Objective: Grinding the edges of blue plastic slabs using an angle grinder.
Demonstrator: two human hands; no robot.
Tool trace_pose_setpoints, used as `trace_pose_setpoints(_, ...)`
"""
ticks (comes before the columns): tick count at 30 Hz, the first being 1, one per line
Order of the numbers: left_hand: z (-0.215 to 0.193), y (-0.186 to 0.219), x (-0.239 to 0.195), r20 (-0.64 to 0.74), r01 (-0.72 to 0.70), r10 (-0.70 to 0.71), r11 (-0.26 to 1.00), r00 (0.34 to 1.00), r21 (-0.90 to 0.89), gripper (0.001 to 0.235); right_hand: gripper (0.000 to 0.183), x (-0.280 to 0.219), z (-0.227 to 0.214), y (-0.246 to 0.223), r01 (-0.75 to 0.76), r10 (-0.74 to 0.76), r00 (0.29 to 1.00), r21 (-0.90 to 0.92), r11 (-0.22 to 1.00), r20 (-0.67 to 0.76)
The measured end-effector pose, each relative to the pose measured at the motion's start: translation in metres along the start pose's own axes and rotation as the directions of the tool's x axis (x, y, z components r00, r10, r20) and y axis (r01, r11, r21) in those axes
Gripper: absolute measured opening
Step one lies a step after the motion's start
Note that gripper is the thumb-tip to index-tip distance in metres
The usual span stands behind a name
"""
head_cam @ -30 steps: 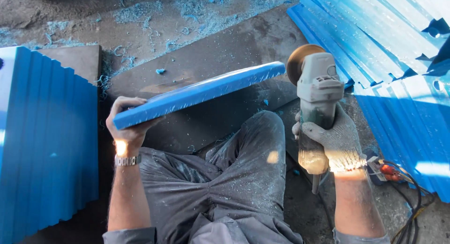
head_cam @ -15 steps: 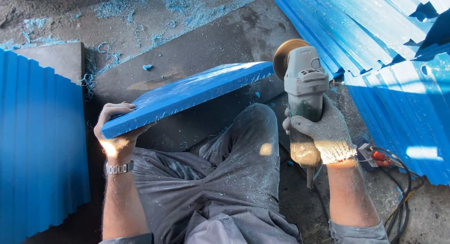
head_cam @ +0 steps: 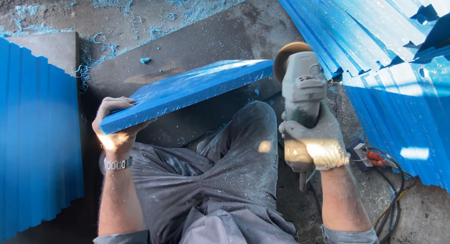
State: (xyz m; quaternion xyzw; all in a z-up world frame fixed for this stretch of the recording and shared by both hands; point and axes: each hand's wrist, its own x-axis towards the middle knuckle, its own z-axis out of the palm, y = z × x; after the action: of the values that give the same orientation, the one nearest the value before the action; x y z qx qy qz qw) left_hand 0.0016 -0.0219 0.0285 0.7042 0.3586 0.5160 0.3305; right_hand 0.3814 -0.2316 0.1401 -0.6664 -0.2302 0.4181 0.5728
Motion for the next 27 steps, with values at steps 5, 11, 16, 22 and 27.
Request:
trace_pose_setpoints(5, 0.001, -0.001, 0.001, 0.007, -0.015, 0.015, 1.000, 1.000, 0.010, 0.056, 0.063, -0.011, 0.028, 0.003, 0.057, -0.040, 0.996, -0.248, 0.967, 0.076)
trace_pose_setpoints(11, 0.002, -0.007, 0.000, -0.009, -0.025, 0.025, 0.999, 1.000, -0.036, 0.057, 0.063, -0.003, 0.014, 0.013, 0.128, -0.090, 0.990, -0.402, 0.907, 0.110)
trace_pose_setpoints(16, 0.002, -0.003, 0.001, -0.017, 0.010, -0.010, 1.000, 1.000, -0.002, 0.058, 0.061, 0.000, 0.001, 0.001, -0.007, 0.003, 1.000, 0.149, 0.989, 0.024)
trace_pose_setpoints(22, 0.002, 0.000, -0.004, 0.001, -0.015, 0.015, 0.999, 1.000, -0.041, 0.056, 0.061, -0.006, 0.024, 0.001, -0.010, 0.019, 0.999, -0.208, 0.978, 0.040)
trace_pose_setpoints(27, 0.003, 0.003, -0.003, 0.014, -0.008, 0.009, 0.998, 1.000, -0.065, 0.056, 0.068, -0.007, 0.017, -0.003, 0.023, 0.008, 0.994, -0.271, 0.962, 0.113)
